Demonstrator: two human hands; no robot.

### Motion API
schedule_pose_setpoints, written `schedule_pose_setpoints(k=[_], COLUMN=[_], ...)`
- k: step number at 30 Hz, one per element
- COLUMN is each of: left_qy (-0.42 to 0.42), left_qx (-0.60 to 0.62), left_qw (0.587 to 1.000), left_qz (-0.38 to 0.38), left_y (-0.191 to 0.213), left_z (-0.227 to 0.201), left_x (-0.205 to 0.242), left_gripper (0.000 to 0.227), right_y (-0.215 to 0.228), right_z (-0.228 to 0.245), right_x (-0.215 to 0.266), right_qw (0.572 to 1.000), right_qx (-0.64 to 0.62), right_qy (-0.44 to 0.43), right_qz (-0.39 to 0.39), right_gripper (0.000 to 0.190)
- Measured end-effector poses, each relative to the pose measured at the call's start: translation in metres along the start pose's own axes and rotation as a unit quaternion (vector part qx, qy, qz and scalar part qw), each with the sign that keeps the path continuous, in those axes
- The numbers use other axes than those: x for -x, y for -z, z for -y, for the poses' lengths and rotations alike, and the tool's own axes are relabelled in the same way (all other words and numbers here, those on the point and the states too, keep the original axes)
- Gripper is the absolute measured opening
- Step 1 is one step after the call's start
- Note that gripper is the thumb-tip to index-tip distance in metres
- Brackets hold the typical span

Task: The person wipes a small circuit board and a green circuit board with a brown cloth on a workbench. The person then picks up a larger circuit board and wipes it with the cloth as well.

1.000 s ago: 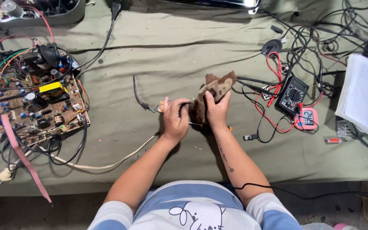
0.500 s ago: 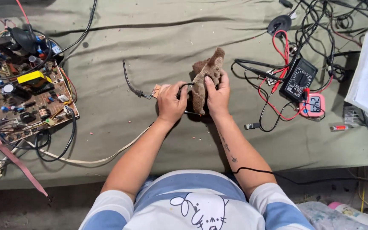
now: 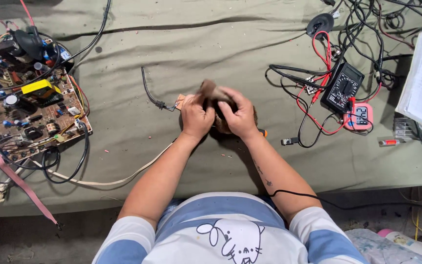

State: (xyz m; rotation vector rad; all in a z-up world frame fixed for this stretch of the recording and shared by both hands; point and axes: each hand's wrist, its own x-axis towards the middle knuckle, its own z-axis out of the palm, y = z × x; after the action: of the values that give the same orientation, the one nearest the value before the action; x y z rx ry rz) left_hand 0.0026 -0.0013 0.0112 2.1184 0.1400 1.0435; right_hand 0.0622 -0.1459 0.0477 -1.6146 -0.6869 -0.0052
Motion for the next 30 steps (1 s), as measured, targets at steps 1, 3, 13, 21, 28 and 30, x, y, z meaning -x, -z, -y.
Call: schedule_pose_setpoints(k=[1,3,13,21,28,30], left_qy=[-0.001,0.015,0.004,-0.059,0.002,0.002], left_qx=[0.000,-0.006,-0.018,-0.060,-0.040,-0.023], left_qw=[1.000,1.000,0.998,0.994,0.998,0.999], left_qz=[-0.002,0.017,0.062,0.071,0.043,0.028], left_y=[-0.002,-0.006,-0.005,-0.010,0.003,0.000], left_z=[0.003,0.009,0.005,0.000,-0.004,0.004], left_x=[0.002,0.005,0.003,0.003,-0.001,0.003], left_gripper=[0.006,0.014,0.015,0.008,0.011,0.016], right_y=[0.003,0.008,-0.001,-0.001,0.004,0.001], right_z=[-0.001,-0.004,-0.035,-0.064,-0.034,-0.030], right_x=[0.000,0.001,-0.003,-0.007,-0.005,-0.007], right_qw=[1.000,0.998,0.994,0.984,0.987,0.986], right_qx=[0.000,-0.031,-0.033,0.096,-0.023,-0.050], right_qy=[0.002,-0.004,-0.102,-0.152,-0.157,-0.162], right_qz=[0.001,0.055,0.025,0.014,-0.035,0.006], right_gripper=[0.031,0.027,0.017,0.020,0.010,0.016])
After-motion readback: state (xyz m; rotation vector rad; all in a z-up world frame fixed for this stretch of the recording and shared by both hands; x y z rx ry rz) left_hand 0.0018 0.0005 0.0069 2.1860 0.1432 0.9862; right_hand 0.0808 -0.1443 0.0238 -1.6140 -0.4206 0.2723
